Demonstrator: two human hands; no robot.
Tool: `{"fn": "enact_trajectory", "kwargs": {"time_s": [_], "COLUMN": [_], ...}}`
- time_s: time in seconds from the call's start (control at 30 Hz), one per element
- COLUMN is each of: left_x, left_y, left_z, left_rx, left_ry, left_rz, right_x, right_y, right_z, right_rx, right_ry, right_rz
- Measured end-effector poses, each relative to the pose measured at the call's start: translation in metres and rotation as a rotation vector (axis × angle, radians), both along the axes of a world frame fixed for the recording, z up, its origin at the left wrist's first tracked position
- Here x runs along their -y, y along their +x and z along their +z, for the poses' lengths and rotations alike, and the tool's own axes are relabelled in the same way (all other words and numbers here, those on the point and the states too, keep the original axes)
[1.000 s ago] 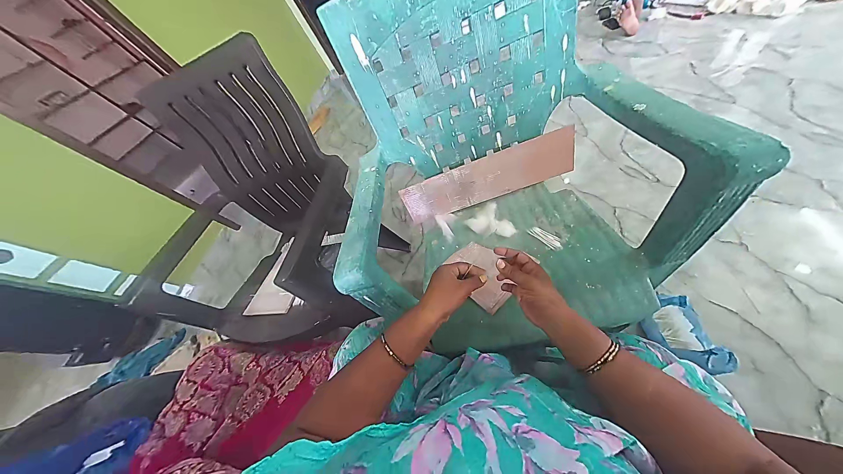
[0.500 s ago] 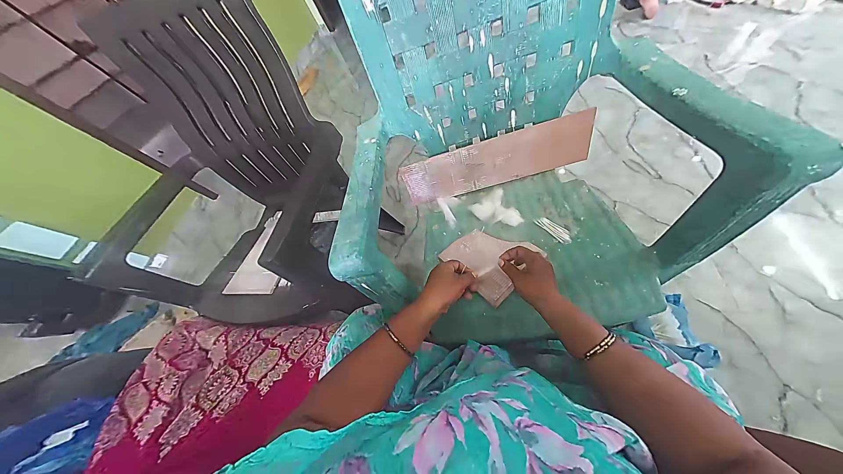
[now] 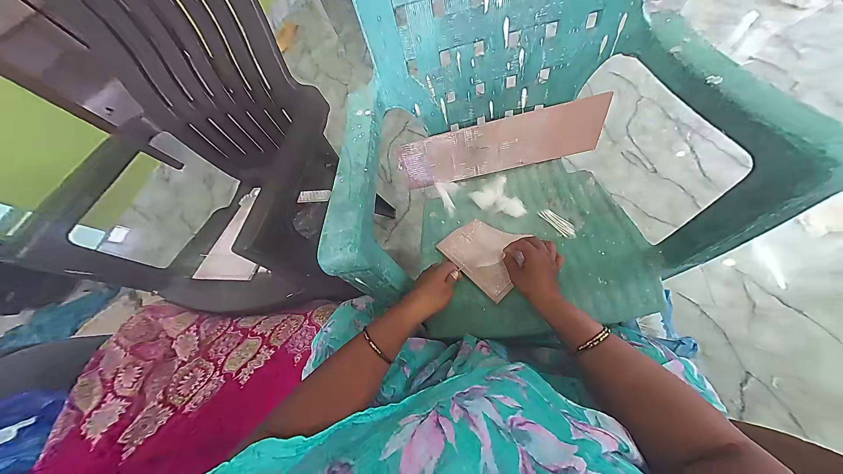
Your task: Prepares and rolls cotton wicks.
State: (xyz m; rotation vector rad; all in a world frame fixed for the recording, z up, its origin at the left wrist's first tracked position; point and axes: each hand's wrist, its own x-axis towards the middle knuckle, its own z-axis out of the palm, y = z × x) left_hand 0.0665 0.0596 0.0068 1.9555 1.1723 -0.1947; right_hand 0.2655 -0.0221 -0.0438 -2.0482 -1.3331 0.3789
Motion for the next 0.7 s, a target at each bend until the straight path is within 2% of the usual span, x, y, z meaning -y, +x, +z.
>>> {"fn": "enact_trajectory", "kwargs": {"time_s": [0.17,0.4,0.47,0.57,0.7], "left_x": [0.005,0.0,-0.001,-0.004,-0.005], "left_y": [0.011,0.021,0.022,0.026,0.027], "left_z": [0.002,0.0,-0.001,-0.002,-0.002], "left_rx": [0.05,0.018,0.018,0.021,0.005], "left_ry": [0.226,0.248,0.243,0.229,0.205], "left_rz": [-0.064,-0.095,-0.086,-0.087,-0.079], "right_x": [0.0,0.003,0.002,-0.008,-0.009], "right_y": [0.003,0.014,0.013,0.01,0.001], "right_z": [-0.003,0.001,0.0,-0.004,0.002], "right_rx": [0.047,0.053,0.091,0.174,0.241], "right_ry": [0.009,0.011,0.026,0.006,-0.281], "right_rz": [-0.01,-0.068,0.009,0.28,0.54]}}
